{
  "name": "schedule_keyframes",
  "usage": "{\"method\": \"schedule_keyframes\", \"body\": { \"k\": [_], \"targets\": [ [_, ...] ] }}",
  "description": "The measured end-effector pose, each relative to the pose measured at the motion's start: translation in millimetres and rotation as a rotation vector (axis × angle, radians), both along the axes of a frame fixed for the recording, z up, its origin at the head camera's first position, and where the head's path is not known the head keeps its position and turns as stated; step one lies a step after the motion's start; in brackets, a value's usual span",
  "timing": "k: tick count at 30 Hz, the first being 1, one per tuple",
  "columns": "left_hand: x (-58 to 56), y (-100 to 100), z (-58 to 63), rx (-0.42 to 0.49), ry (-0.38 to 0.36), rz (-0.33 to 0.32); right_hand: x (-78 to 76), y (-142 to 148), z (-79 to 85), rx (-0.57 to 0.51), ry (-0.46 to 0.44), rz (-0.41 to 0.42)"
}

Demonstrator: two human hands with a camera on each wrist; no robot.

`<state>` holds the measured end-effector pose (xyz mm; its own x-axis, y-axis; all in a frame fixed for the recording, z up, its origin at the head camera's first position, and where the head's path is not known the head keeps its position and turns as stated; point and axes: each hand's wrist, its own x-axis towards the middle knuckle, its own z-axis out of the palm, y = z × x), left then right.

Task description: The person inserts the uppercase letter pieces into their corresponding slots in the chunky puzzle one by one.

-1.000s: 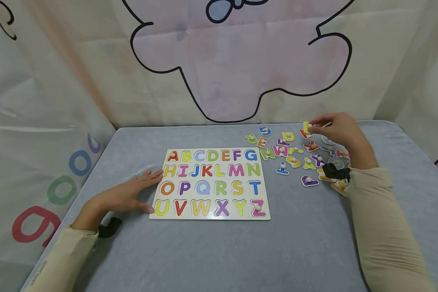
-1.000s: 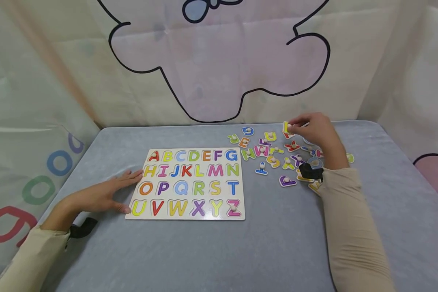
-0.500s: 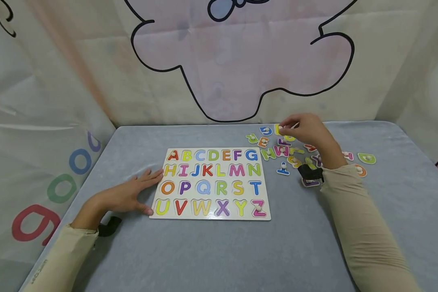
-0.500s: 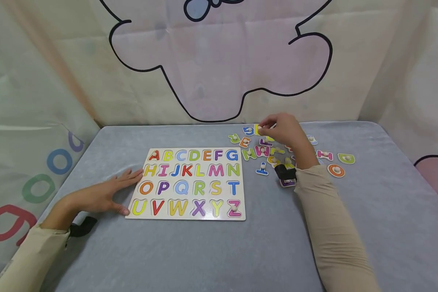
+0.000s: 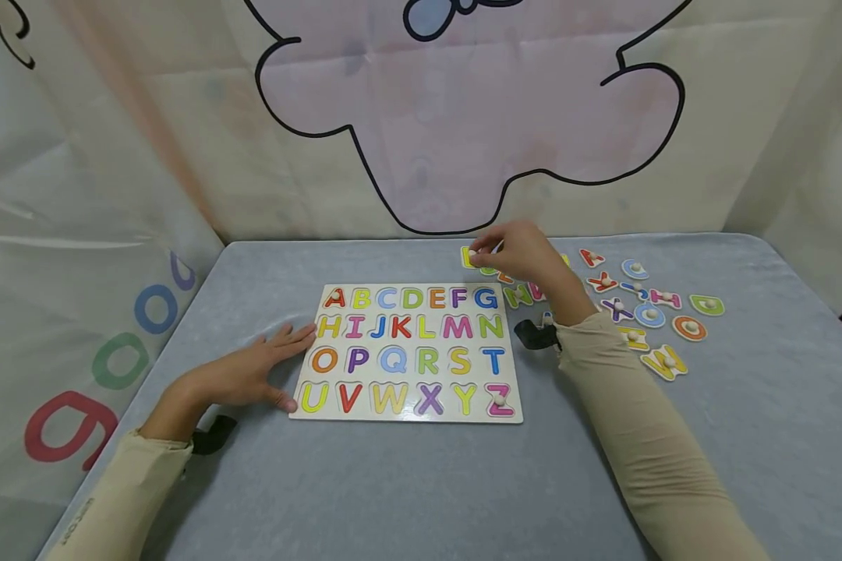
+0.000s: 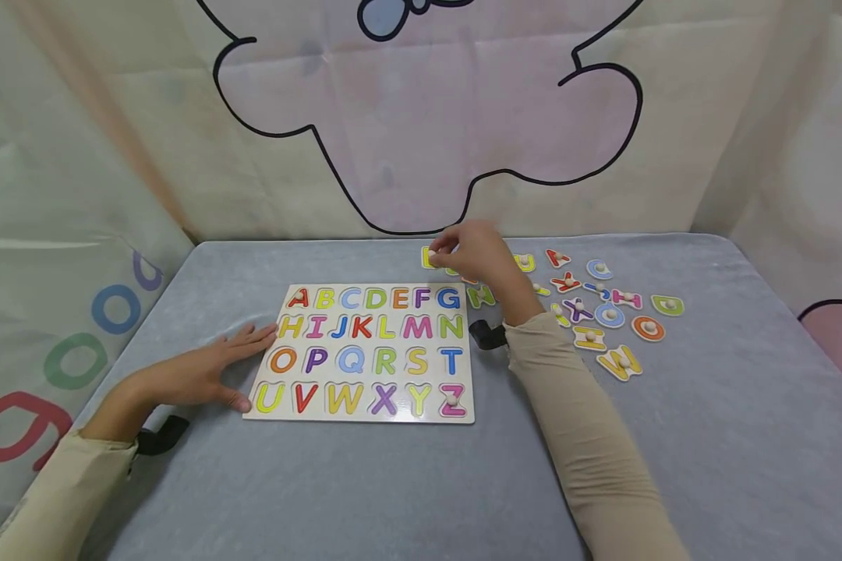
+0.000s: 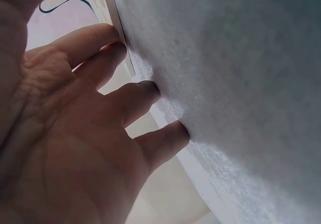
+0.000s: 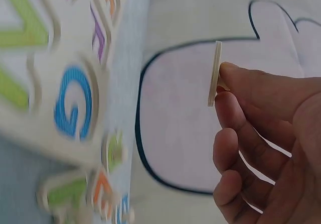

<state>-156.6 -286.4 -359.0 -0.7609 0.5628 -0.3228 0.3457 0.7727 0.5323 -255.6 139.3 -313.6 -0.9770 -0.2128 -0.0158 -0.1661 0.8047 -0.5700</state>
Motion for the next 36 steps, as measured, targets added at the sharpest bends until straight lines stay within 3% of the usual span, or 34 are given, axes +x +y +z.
{"method": "schedule_keyframes", "body": {
  "k": [8, 15, 24, 30, 36],
  "targets": [
    [-0.1, 6.1, -0.5, -0.013, -0.016, 0.022, 2.9, -30.7, -7.1, 0.025, 0.003, 0.064],
    [-1.0, 17.8, 5.1, -0.047, 0.062, 0.034, 0.7, -46.8, -13.8, 0.066, 0.008, 0.105],
    [8.5, 21.6, 6.4, -0.04, 0.06, 0.161, 3.8, -79.6, -10.1, 0.112, 0.011, 0.172],
    [12.5, 23.9, 13.8, -0.109, 0.116, 0.113, 10.0, -98.8, -8.0, 0.145, 0.022, 0.212],
    [14.0, 24.2, 16.6, -0.148, 0.106, 0.103, 15.4, -110.2, -9.3, 0.132, 0.04, 0.241]
  ]
}}
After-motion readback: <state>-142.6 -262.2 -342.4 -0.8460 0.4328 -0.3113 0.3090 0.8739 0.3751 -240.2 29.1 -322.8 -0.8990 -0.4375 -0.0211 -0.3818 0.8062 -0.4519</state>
